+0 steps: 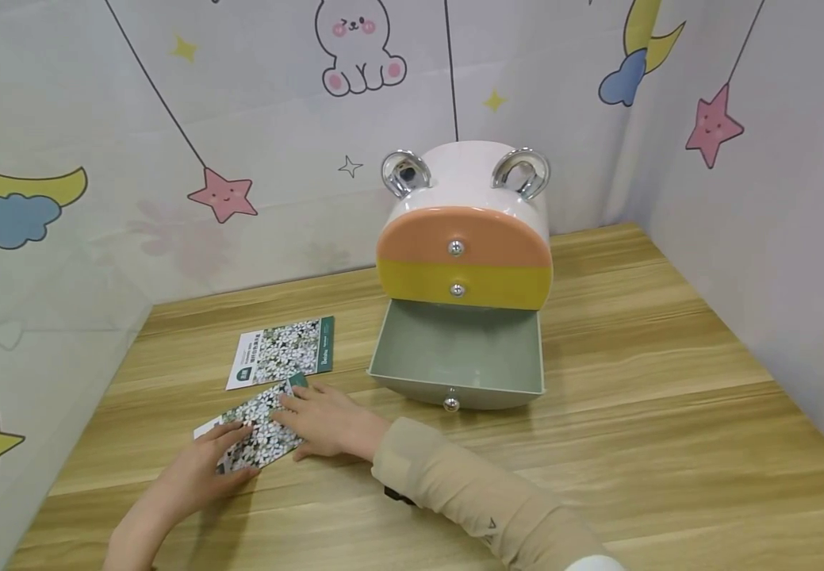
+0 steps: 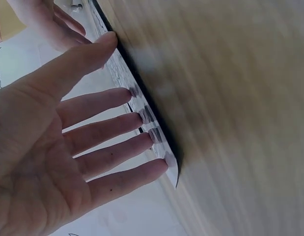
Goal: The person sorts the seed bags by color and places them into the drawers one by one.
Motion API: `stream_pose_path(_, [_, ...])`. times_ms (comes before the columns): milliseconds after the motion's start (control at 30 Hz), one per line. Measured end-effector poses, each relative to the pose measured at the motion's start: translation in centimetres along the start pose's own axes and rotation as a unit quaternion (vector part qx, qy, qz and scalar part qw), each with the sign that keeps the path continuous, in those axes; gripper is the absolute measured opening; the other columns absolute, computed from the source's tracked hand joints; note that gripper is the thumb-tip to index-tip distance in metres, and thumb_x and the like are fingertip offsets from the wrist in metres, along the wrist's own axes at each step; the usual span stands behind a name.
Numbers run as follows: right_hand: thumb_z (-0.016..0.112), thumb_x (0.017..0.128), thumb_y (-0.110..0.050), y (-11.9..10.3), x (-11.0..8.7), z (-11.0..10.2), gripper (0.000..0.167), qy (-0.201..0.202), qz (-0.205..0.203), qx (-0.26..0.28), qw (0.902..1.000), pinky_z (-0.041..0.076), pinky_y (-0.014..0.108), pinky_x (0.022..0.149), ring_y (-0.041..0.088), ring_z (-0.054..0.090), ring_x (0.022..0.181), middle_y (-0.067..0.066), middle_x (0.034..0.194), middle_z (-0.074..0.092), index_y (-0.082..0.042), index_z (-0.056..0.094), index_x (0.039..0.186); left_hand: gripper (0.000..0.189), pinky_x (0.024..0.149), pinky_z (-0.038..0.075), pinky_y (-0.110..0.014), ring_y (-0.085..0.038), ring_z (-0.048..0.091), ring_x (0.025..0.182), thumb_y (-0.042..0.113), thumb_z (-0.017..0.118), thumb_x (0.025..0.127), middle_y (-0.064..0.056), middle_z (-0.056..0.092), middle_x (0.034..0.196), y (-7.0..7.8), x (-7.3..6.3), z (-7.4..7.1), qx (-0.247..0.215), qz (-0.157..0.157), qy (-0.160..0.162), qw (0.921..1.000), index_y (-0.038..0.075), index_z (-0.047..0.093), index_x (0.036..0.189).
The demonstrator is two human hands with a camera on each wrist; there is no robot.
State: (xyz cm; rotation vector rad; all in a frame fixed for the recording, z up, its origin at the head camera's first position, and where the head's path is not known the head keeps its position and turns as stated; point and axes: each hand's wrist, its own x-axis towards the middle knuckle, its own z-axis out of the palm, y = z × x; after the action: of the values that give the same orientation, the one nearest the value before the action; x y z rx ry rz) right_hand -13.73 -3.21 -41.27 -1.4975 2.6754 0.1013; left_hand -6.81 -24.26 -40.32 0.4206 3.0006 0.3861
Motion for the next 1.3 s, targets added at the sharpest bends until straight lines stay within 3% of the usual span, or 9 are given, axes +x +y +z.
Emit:
stream_pose_path(300, [0.050, 0.096, -0.047, 0.0, 0.0, -0.1, 0.060, -0.003, 0.001, -0.019, 0.9998, 0.036, 0.035, 0.115, 0.019, 0.037, 0.142, 0.000, 0.155, 0.037, -0.022, 0.037, 0.148, 0.050, 0.094, 0.049, -0.056, -0.046, 0.060, 0.111, 0.024, 0.076, 0.080, -0.032, 0.060, 0.122, -0.2, 0.4, -0.3, -0.008, 0.031, -0.003, 0.9995, -0.003, 0.064, 0.120])
stream_pose_path(533, [0.052, 0.096, -0.042, -0.2, 0.2, -0.2, 0.051, 0.011, -0.008, -0.032, 0.9994, 0.046, 0.031, 0.106, 0.017, 0.045, 0.137, 0.000, 0.148, 0.046, -0.020, 0.047, 0.142, 0.048, 0.094, 0.049, -0.056, -0.046, 0.059, 0.111, 0.024, 0.075, 0.081, -0.034, 0.058, 0.124, 0.0, 0.2, -0.4, -0.010, 0.022, -0.015, 0.9996, -0.001, 0.063, 0.121])
stream_pose_path(800, [0.054, 0.095, -0.038, -0.4, 0.5, -0.2, 0.039, 0.035, -0.033, -0.036, 0.9982, 0.054, 0.025, 0.092, 0.014, 0.054, 0.126, 0.000, 0.139, 0.056, -0.022, 0.059, 0.130, 0.056, 0.092, 0.049, -0.058, -0.048, 0.058, 0.112, 0.028, 0.077, 0.078, -0.032, 0.056, 0.128, 0.3, -0.3, -0.1, 0.007, -0.007, -0.006, 0.9999, 0.000, 0.061, 0.124])
stream_pose_path(967, [0.053, 0.097, -0.037, -0.4, 0.5, -0.2, 0.033, 0.043, -0.039, -0.039, 0.9975, 0.055, 0.023, 0.089, 0.013, 0.058, 0.120, 0.000, 0.134, 0.060, -0.022, 0.062, 0.125, 0.053, 0.093, 0.049, -0.058, -0.049, 0.056, 0.115, 0.019, 0.074, 0.079, -0.031, 0.053, 0.132, 0.4, -0.7, 0.0, 0.007, -0.006, -0.001, 1.0000, 0.000, 0.060, 0.126])
stream_pose_path(1167, [0.050, 0.099, -0.034, -0.4, 0.4, -0.2, 0.030, 0.047, -0.040, -0.034, 0.9975, 0.055, 0.021, 0.084, 0.011, 0.062, 0.112, -0.003, 0.124, 0.065, -0.023, 0.063, 0.123, 0.058, 0.093, 0.049, -0.058, -0.049, 0.053, 0.120, 0.008, 0.070, 0.074, -0.032, 0.050, 0.135, 0.6, -1.0, -0.1, 0.008, -0.006, -0.018, 0.9998, 0.000, 0.057, 0.130])
stream_pose_path(1300, [0.049, 0.099, -0.033, -0.2, 0.2, -0.3, 0.030, 0.054, -0.043, -0.027, 0.9972, 0.055, 0.023, 0.087, 0.012, 0.062, 0.114, -0.002, 0.126, 0.065, -0.023, 0.063, 0.124, 0.055, 0.097, 0.047, -0.057, -0.048, 0.051, 0.123, 0.006, 0.065, 0.079, -0.031, 0.050, 0.136, 0.9, -1.2, -0.2, 0.010, -0.006, -0.021, 0.9997, 0.000, 0.055, 0.132])
